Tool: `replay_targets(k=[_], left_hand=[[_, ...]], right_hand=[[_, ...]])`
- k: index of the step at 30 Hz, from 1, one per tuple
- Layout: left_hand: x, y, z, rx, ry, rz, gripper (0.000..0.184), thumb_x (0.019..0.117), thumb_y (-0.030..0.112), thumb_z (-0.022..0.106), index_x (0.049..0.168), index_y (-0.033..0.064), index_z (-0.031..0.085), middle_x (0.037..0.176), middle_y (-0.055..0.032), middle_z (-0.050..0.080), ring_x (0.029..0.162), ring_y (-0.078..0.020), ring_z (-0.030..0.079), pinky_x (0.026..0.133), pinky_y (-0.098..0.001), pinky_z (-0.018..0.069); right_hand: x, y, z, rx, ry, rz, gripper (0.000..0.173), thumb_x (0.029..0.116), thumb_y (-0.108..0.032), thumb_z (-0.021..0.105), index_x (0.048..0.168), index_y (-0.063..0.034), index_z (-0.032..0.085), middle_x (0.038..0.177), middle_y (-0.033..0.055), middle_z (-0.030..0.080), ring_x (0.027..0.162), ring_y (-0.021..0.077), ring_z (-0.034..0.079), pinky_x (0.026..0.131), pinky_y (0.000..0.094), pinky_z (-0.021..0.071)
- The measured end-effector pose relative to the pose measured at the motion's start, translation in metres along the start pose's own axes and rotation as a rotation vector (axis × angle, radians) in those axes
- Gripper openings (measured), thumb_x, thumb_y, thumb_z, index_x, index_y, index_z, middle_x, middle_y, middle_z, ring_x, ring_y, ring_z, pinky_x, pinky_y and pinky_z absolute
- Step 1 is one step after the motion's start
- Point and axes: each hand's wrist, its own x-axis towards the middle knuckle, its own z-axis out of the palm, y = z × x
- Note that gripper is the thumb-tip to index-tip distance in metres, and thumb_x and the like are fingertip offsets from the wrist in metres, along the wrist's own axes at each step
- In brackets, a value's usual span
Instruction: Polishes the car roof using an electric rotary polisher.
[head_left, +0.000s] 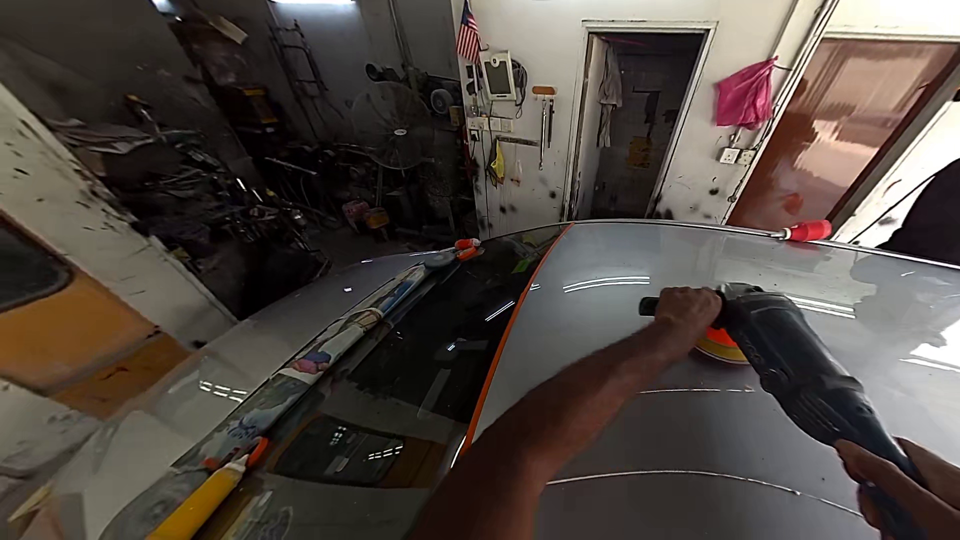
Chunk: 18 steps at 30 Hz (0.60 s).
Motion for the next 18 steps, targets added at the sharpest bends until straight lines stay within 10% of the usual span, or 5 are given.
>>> replay_targets(k=[10, 18], left_hand=[[-0.113, -0.202, -0.001, 0.014, 0.014, -0.440, 0.034, 0.1009, 0.016, 0.061, 0.130, -0.0017, 0.058, 0.112, -0.0263, 0.069, 0.105, -0.0457, 0.068, 0.086, -0.0619, 0.0548], [-0.211, -0.202, 0.003, 0.111, -0.078, -0.682, 0.038, 0.1039, 0.026, 0.059, 0.132, 0.0013, 0.054, 0.104, -0.0212, 0.070, 0.099, -0.0404, 0.071, 0.083, -0.0544, 0.0572]], right_hand=[[0.039, -0.121, 0.142, -0.265, -0.291, -0.056, 0.039, 0.1074, -0.046, 0.050, 0.117, -0.0089, 0.050, 0.076, 0.0072, 0.060, 0.052, 0.0179, 0.064, 0.051, 0.0352, 0.0592], [0.001, -0.109, 0.162, -0.385, -0.429, -0.215, 0.042, 0.1048, -0.051, 0.049, 0.119, -0.0109, 0.050, 0.081, 0.0062, 0.060, 0.060, 0.0192, 0.065, 0.058, 0.0391, 0.0584]])
